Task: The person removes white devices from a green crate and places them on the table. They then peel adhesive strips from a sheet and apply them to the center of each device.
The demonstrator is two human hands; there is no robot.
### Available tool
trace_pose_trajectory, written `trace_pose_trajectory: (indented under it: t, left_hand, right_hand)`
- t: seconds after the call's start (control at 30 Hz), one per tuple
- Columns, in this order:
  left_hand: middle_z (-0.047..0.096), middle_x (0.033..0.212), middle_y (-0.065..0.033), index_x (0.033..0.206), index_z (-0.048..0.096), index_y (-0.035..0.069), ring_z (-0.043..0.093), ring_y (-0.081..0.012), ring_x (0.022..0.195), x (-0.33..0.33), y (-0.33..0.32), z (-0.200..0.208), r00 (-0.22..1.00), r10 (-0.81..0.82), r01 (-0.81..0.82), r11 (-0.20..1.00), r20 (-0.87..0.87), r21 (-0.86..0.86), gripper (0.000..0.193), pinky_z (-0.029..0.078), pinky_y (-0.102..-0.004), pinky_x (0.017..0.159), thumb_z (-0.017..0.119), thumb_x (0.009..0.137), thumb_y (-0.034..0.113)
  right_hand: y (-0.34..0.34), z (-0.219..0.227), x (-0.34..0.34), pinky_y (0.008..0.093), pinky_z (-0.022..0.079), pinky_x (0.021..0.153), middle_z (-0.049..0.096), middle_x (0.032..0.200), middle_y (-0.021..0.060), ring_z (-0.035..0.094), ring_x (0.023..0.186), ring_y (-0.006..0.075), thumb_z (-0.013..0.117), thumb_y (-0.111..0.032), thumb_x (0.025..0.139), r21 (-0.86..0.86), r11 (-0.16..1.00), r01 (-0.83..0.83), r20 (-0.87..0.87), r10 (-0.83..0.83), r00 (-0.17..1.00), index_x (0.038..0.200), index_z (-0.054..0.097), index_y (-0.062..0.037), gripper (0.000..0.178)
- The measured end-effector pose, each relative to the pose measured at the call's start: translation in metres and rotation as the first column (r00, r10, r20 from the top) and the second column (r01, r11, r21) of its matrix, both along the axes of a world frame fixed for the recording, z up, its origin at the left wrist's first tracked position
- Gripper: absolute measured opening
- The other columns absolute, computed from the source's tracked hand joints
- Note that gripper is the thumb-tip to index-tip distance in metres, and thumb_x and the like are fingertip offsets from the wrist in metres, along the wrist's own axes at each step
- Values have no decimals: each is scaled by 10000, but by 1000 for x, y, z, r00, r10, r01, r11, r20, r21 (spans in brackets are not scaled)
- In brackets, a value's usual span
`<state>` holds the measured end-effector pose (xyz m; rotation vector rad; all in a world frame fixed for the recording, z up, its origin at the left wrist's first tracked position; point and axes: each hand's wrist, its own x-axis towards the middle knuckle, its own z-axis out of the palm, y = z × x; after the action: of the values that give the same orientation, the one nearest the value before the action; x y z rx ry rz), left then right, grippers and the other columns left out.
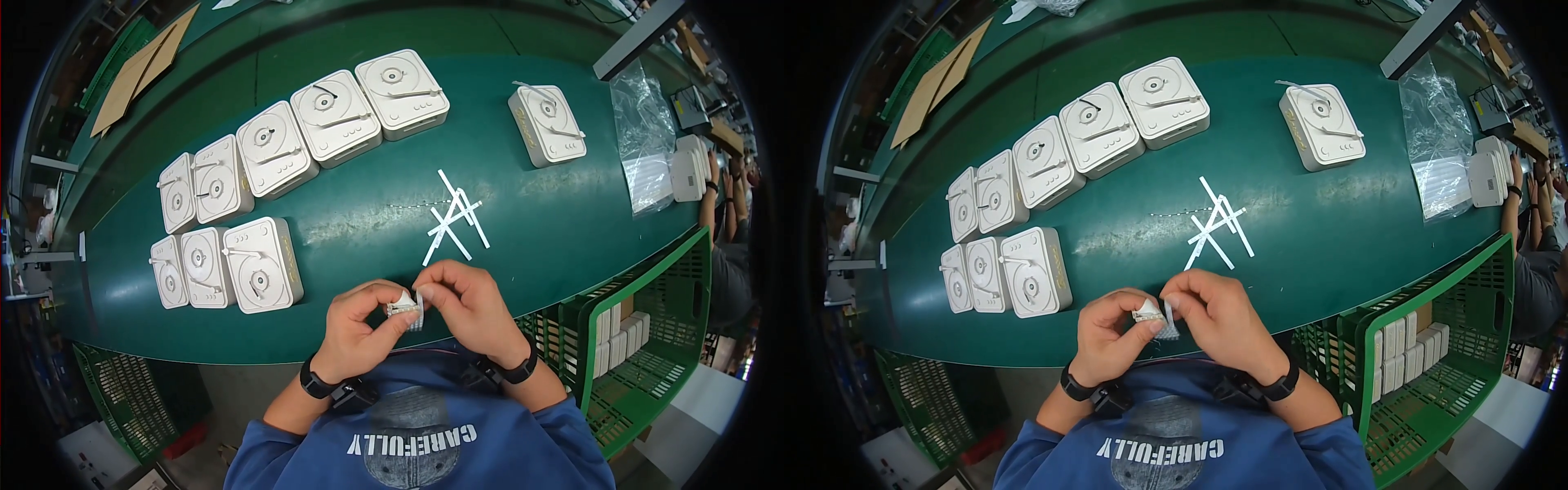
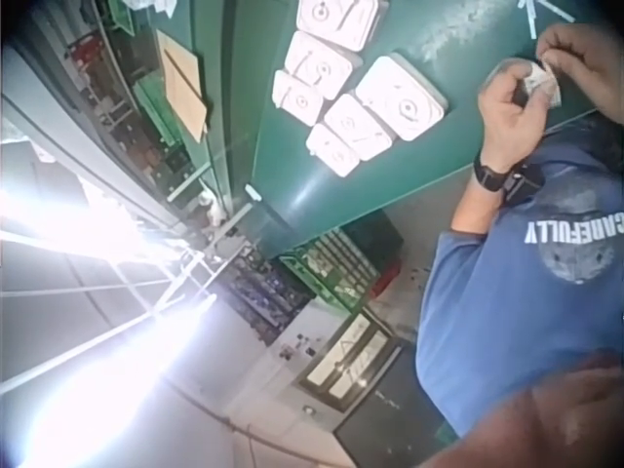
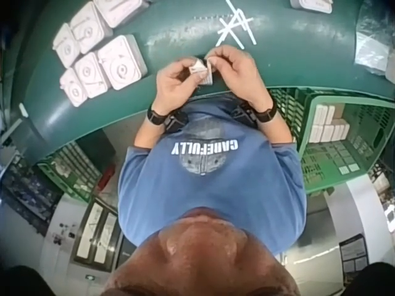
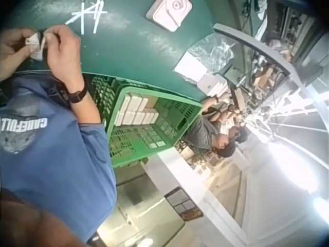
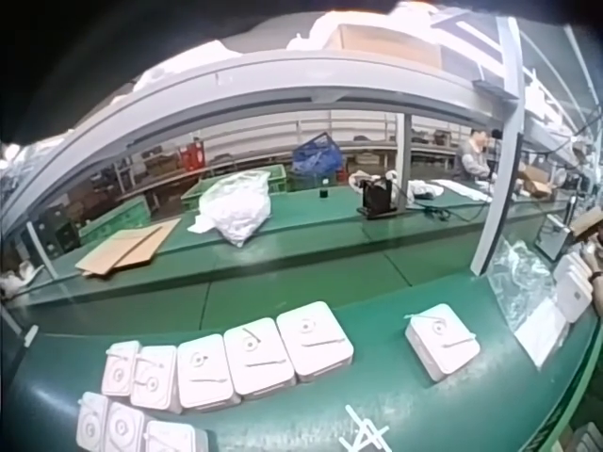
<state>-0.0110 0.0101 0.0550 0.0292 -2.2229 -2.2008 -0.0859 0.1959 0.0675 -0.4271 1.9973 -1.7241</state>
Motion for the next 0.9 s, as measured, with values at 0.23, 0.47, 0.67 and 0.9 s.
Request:
trace_pose_trajectory:
  t: [0.23,0.47,0.67,0.9]
  left_hand:
    - [724,954,-117,982,663,-27,675,-192,803,5,-3,25,964,-32,72,987,-263,141,186,538,-311,721,783,843,-54]
    - [725,979,-116,1034,663,-45,692,-143,889,7,2,17,967,187,-238,910,175,340,175,571,-280,758,749,886,-83]
    - [707,1027,-88,1089,668,-53,681,-112,918,9,3,-2,979,127,-176,924,162,340,193,572,-259,778,740,911,-72]
    - [699,1040,-73,1086,672,-44,664,-101,890,7,7,1,987,93,-133,936,133,327,186,553,-253,771,740,914,-61]
  right_hand:
    - [0,-14,-26,266,510,690,691,875,49,625,782,73,614,-57,1006,178,961,211,-54,-204,977,1036,661,48,120]
    - [-11,-5,-57,270,515,703,713,911,63,647,781,97,665,-78,979,326,805,497,-672,-172,720,1037,694,33,128]
    - [-4,30,-14,290,537,716,713,906,102,689,795,179,692,-41,934,31,995,-95,-116,98,988,1014,720,28,110]
    - [-1,26,-10,300,529,686,705,883,103,680,761,194,671,-21,936,39,988,-151,-132,155,979,989,703,23,75]
